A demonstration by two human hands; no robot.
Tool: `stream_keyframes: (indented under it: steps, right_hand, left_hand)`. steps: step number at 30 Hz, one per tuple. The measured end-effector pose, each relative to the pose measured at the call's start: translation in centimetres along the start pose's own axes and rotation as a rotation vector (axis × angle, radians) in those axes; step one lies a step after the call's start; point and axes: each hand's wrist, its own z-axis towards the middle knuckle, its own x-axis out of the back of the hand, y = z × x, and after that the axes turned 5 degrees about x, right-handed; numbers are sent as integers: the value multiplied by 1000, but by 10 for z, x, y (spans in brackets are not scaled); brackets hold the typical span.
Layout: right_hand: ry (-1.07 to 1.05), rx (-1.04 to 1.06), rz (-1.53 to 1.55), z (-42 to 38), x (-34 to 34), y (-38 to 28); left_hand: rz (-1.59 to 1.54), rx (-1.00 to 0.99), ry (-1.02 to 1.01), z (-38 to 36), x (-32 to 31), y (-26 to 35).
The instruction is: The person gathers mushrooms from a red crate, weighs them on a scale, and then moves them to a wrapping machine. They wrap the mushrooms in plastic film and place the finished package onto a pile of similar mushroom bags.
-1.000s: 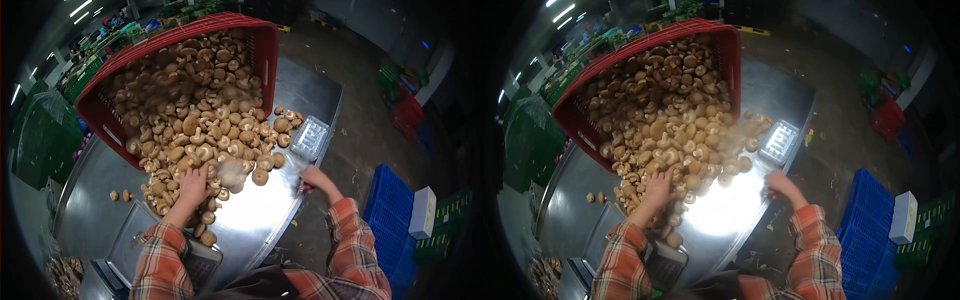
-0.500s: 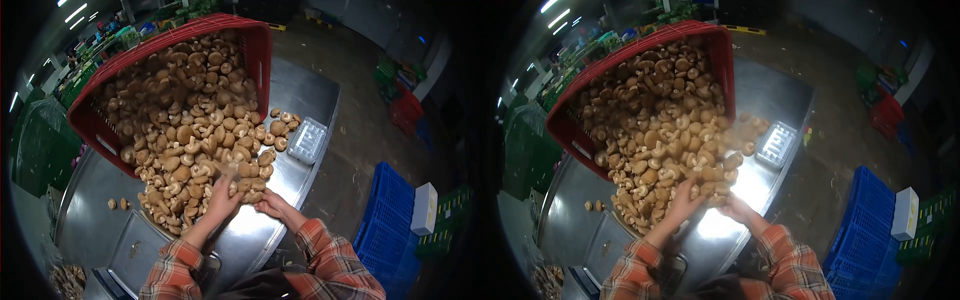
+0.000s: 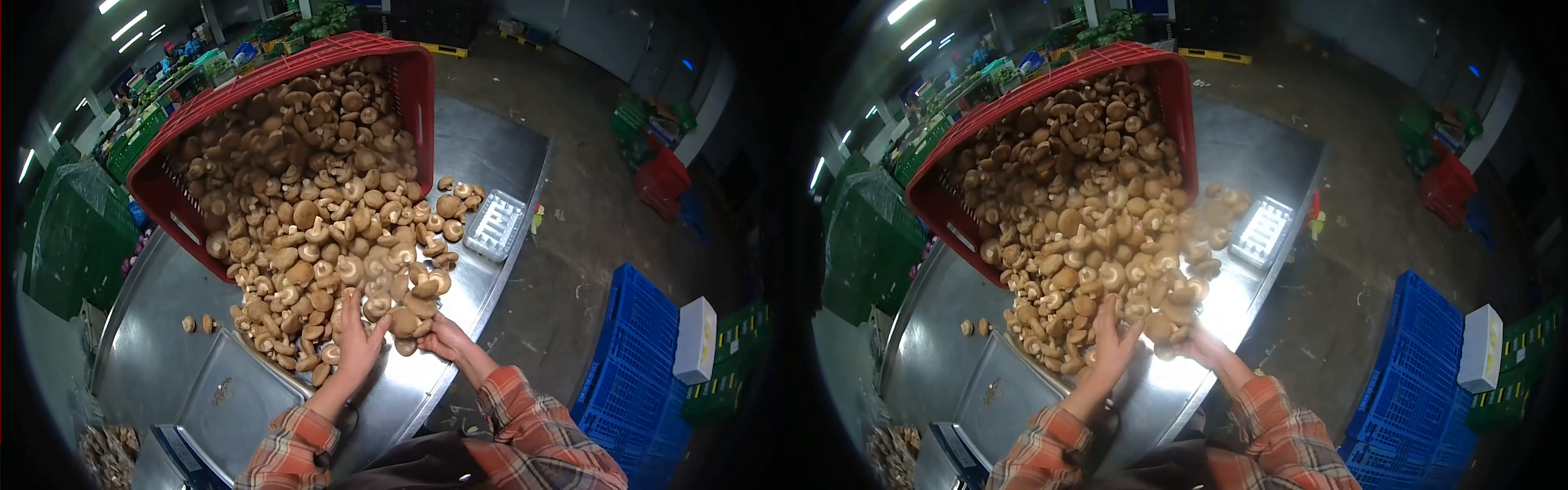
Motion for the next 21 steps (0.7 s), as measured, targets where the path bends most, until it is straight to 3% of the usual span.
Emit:
stream_keyframes:
  steps: [3, 4, 11, 15, 17, 21]
  right_hand:
    - [-35, -25, 41, -5, -10, 0]
    - [-35, -24, 36, -1, -4, 8]
    - [-74, 0, -188, -29, -51, 44]
    - [-217, -177, -156, -40, -88, 75]
    - [-244, -145, -238, -59, -127, 86]
    - [-387, -297, -167, -70, -177, 133]
  left_hand:
    - [-547, 295, -56, -6, -3, 15]
    - [-588, 256, 2, -4, -14, 3]
    - [-662, 362, 282, -31, 13, -10]
    - [-862, 383, 453, -66, 65, -11]
    - [-918, 362, 525, -86, 94, -22]
    - [-810, 386, 666, -135, 147, -64]
